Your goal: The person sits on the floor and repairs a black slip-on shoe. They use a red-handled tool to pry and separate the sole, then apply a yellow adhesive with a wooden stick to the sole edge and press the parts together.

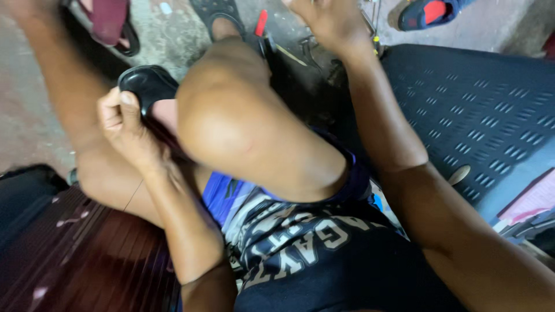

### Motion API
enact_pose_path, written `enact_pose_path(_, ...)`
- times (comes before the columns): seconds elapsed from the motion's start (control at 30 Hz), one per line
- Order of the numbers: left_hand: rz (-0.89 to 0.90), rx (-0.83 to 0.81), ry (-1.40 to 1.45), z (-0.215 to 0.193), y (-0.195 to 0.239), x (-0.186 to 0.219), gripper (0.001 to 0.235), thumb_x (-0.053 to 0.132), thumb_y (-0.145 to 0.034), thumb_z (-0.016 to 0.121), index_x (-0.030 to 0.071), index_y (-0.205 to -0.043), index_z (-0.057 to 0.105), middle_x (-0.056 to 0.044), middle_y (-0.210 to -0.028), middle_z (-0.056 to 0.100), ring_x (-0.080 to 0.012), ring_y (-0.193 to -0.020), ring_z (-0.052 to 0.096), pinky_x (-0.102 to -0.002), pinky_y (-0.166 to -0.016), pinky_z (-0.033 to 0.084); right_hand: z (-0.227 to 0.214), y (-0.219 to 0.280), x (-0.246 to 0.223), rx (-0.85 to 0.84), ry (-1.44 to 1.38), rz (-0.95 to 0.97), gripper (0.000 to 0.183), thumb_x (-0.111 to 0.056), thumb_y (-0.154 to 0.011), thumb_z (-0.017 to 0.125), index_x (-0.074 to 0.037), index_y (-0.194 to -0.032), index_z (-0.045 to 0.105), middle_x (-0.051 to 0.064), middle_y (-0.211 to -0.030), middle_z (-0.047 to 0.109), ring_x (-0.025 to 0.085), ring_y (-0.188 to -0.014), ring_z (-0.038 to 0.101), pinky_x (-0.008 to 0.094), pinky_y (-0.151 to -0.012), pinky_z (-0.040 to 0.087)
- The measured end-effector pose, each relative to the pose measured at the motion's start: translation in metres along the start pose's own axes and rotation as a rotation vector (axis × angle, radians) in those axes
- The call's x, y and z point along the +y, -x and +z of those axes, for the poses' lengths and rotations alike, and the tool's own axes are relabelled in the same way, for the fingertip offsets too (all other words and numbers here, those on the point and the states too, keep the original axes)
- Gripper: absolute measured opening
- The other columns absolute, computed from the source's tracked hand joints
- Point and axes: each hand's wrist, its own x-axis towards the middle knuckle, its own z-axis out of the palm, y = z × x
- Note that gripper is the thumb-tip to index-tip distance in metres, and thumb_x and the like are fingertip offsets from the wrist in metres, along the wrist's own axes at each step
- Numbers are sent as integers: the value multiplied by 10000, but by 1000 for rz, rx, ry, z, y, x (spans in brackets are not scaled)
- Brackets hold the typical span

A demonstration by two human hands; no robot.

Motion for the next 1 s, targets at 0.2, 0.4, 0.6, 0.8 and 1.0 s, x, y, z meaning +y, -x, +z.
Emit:
enact_pose_path(0.2, 3, -26, -303, 1, -40, -19, 178, 137, -1074, 792, 23, -1029, 663, 7, -984, 620, -103, -925, 520, -265, -889, 463, 64, 84, 137, -260, -250, 482, 220, -252, -1002, 725, -49, -1088, 714, 35, -918, 706, 129, -768, 661, 329, -675, 552)
enact_pose_path(0.4, -3, -100, -366, -7, -99, -115, 186, 57, -1003, 831, 17, -927, 666, 49, -863, 567, -90, -817, 475, -250, -788, 420, 132, 108, 203, -276, 48, 551, 441, -297, -889, 793, -69, -1237, 649, 116, -979, 755, 264, -899, 725, 414, -801, 555)
enact_pose_path(0.6, -131, -102, -304, -27, -90, -227, 292, 6, -986, 861, 36, -883, 589, 34, -902, 586, -97, -862, 510, -252, -843, 455, 163, 73, 212, -173, 233, 511, 390, -280, -896, 760, -93, -1214, 633, 150, -993, 749, 361, -926, 712, 467, -782, 552)
enact_pose_path(0.8, -265, -3, -359, -41, -67, -277, 128, 6, -934, 804, 2, -936, 676, -15, -931, 729, -91, -849, 632, -255, -838, 530, 178, 62, 222, -219, 451, 493, 320, -277, -929, 743, -127, -1185, 623, 172, -939, 736, 431, -848, 695, 542, -724, 542)
enact_pose_path(1.0, -432, -43, -495, -45, -72, -290, 94, 20, -934, 793, 14, -972, 707, -4, -898, 733, -81, -804, 639, -240, -791, 529, 186, 82, 237, -190, 669, 192, 552, -230, -905, 740, -25, -1361, 506, 203, -853, 713, 442, -652, 663, 574, -553, 506)
